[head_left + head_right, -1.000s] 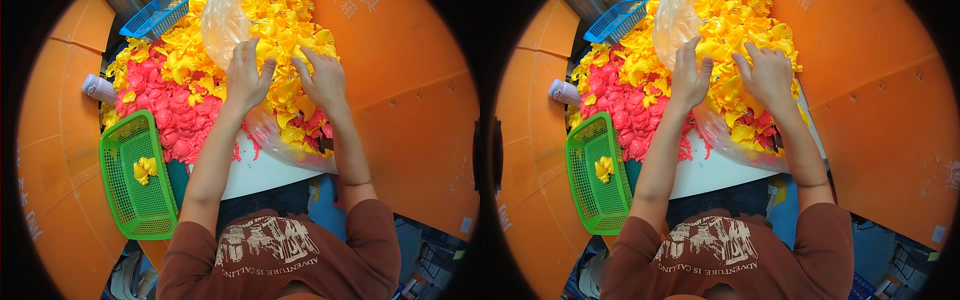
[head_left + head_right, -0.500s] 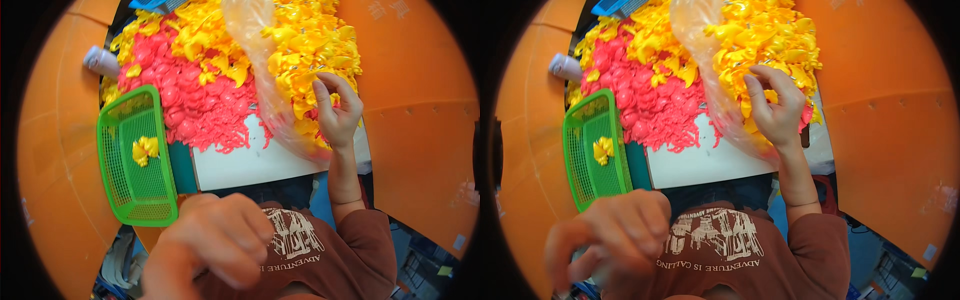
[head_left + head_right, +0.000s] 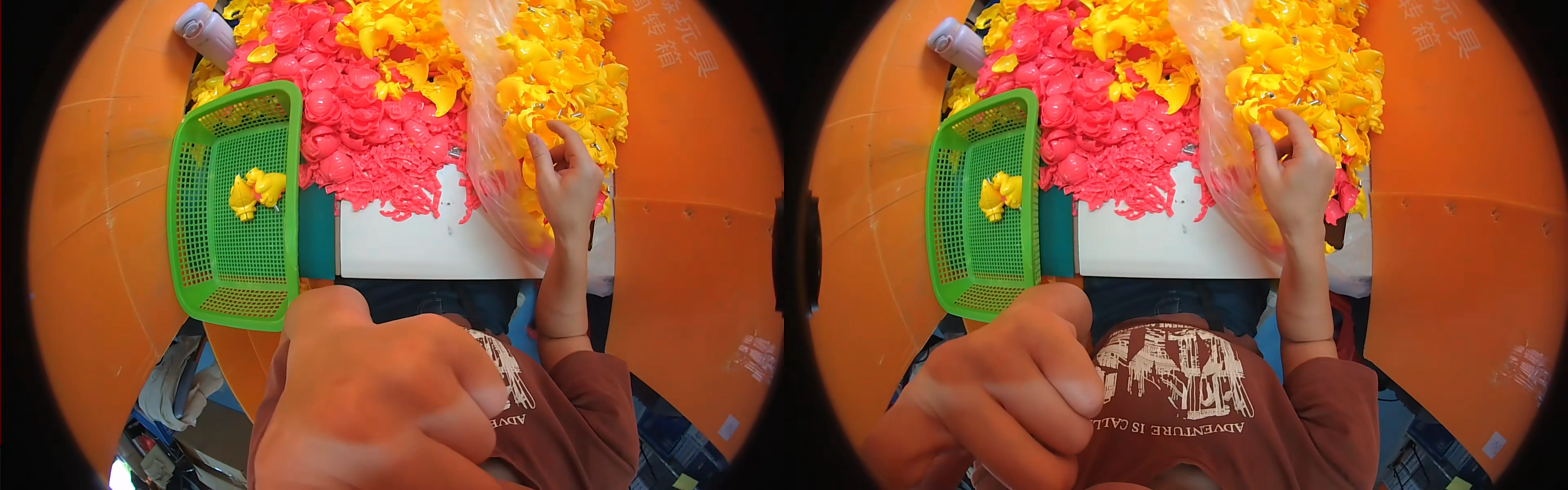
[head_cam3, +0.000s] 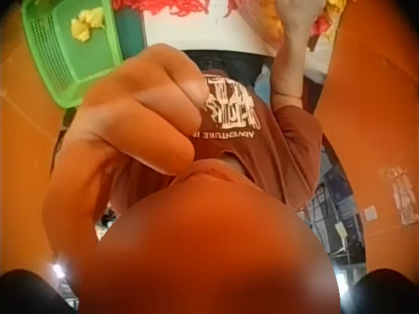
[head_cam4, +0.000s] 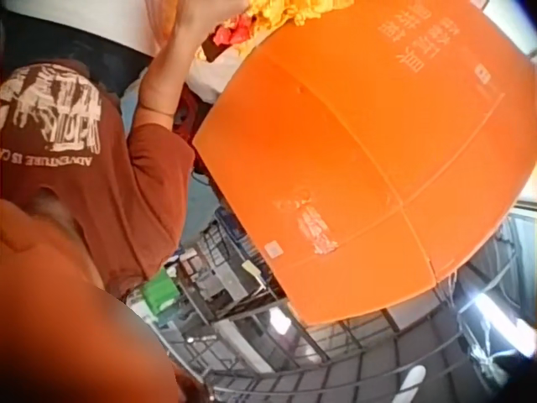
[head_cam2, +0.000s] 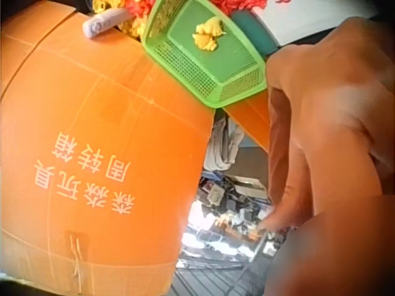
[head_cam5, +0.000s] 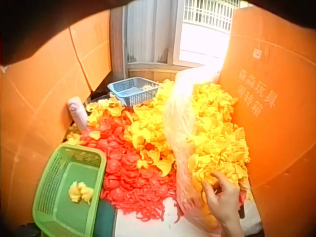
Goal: Manually assemble yellow and pink plastic toy ducks from component parts at a factory workbench.
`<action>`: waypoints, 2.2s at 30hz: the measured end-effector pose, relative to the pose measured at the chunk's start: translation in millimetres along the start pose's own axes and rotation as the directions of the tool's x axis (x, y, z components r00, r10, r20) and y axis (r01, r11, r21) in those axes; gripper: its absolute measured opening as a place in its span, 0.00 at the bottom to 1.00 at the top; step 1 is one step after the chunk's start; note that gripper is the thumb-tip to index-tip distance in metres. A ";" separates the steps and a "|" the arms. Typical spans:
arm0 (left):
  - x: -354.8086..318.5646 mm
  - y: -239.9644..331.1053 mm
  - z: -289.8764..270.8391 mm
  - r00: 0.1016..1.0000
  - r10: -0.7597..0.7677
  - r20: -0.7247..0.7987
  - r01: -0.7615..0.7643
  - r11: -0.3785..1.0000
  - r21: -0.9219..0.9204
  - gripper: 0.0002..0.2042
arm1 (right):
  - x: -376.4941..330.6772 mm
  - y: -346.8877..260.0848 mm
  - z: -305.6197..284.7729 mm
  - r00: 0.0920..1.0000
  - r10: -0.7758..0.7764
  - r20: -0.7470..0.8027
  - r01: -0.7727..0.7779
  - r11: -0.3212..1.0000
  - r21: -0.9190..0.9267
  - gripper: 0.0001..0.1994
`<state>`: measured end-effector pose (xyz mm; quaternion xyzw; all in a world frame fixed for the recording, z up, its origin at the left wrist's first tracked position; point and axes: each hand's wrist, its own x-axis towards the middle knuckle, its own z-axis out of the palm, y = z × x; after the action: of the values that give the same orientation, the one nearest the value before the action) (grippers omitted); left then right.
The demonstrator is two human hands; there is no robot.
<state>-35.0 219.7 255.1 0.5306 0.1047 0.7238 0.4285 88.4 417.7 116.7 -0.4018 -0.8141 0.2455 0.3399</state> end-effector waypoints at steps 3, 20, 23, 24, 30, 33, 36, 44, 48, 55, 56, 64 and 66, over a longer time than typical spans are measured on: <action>0.2 1.8 2.8 1.000 -0.004 -0.012 0.004 1.000 0.015 0.08 | 3.0 3.1 7.1 1.000 0.010 0.027 -0.009 0.998 -0.057 0.14; 1.9 -6.5 10.2 0.999 -0.028 -0.037 0.027 1.000 -0.013 0.09 | 30.4 26.3 -4.4 0.902 0.337 0.270 -0.377 0.309 0.873 0.07; -11.1 -21.8 -7.1 0.994 0.109 0.023 -0.107 0.992 -0.070 0.04 | 15.2 8.9 -3.0 0.945 0.293 0.148 -0.270 0.439 0.857 0.05; -23.0 -35.5 -21.4 0.967 0.248 0.058 -0.236 0.959 -0.157 0.15 | 8.3 3.0 -0.8 0.965 0.262 0.019 -0.181 0.610 0.771 0.04; -78.8 -109.8 -78.0 0.557 -0.276 -0.783 0.346 0.934 -0.084 0.24 | -30.8 -16.0 11.5 0.682 -0.702 0.204 0.698 0.708 0.103 0.13; -106.0 -133.2 -85.8 0.464 -0.320 -0.826 0.393 0.910 -0.132 0.19 | -49.2 -19.2 30.5 0.651 -0.687 0.324 0.683 0.716 0.145 0.12; -125.7 -135.3 -101.5 0.386 -0.300 -0.872 0.504 0.860 -0.073 0.16 | -53.4 0.9 50.0 0.745 -0.627 0.230 0.594 0.779 0.201 0.10; -135.9 -139.6 -106.4 0.321 -0.272 -0.907 0.612 0.791 -0.021 0.12 | -30.8 3.8 100.0 0.833 -0.409 0.373 0.537 0.760 -0.366 0.06; -145.2 -143.5 -104.4 0.350 -0.346 -0.871 0.688 0.725 -0.011 0.11 | -20.2 0.6 106.6 0.829 -0.340 0.444 0.501 0.805 -0.319 0.06; -157.8 -152.5 -117.3 0.572 -0.302 -0.763 0.658 0.724 0.207 0.10 | -17.6 2.4 116.3 0.890 -0.341 0.302 0.326 0.940 0.101 0.14; -155.1 -153.8 -121.3 0.568 -0.301 -0.766 0.660 0.723 0.204 0.10 | -14.4 1.3 111.6 0.907 -0.300 0.296 0.248 0.948 0.199 0.16; -123.3 -141.0 -112.7 0.443 -0.289 -0.849 0.665 0.740 0.095 0.12 | -24.5 -5.3 67.7 0.818 -0.046 0.573 -0.451 0.566 0.690 0.08; -118.3 -138.6 -105.0 0.447 -0.282 -0.849 0.677 0.727 0.115 0.12 | -28.3 -3.2 66.9 0.821 -0.164 0.548 -0.372 0.574 0.729 0.06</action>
<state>-46.2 249.8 47.2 0.1849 0.5918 0.6767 0.3972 49.2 384.3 65.4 -0.1596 -0.6441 0.7167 0.2145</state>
